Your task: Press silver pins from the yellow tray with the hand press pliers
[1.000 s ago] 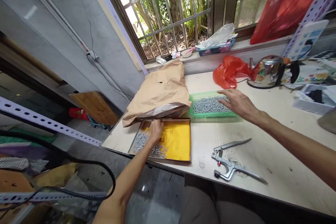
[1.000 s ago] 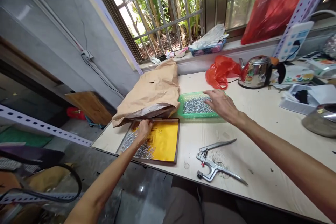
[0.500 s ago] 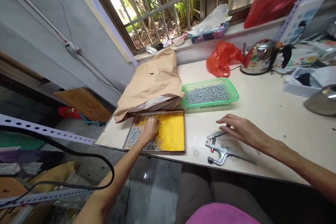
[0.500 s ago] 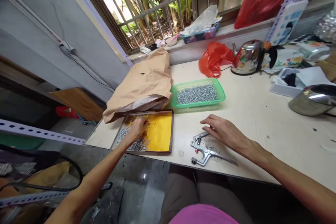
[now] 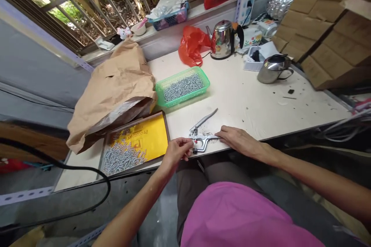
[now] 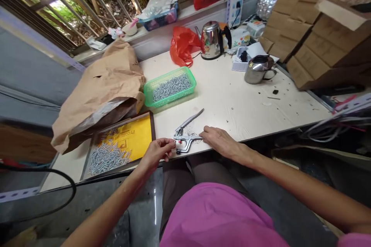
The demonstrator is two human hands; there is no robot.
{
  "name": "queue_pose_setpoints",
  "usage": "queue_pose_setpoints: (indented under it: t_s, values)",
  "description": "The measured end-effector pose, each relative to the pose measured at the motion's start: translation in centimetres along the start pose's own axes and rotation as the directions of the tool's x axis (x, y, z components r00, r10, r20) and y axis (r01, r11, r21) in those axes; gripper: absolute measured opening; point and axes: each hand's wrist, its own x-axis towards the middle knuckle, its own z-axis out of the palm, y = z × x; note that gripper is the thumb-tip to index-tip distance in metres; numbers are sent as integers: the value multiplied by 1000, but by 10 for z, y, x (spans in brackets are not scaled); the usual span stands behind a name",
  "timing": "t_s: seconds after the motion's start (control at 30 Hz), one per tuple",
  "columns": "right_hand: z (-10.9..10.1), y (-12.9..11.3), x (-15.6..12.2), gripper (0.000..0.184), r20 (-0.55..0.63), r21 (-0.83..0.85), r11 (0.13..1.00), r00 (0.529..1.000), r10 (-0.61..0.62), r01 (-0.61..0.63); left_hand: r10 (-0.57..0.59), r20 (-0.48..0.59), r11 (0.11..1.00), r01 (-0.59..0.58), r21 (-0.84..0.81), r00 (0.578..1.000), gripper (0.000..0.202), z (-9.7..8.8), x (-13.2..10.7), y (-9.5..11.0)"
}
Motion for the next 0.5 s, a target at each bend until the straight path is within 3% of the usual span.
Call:
queue_pose_setpoints:
  t_s: [0.17, 0.5]
  values:
    - [3, 0, 0, 27, -29, -26, 1000, 1000, 11, -12, -87, 15, 996, 87, 31, 996, 38, 6, 12, -12]
    - [4, -1, 0, 30, -16, 13, 1000, 1000, 27, -27, -270, 61, 949, 255, 186, 961, 29, 2, 24, -2]
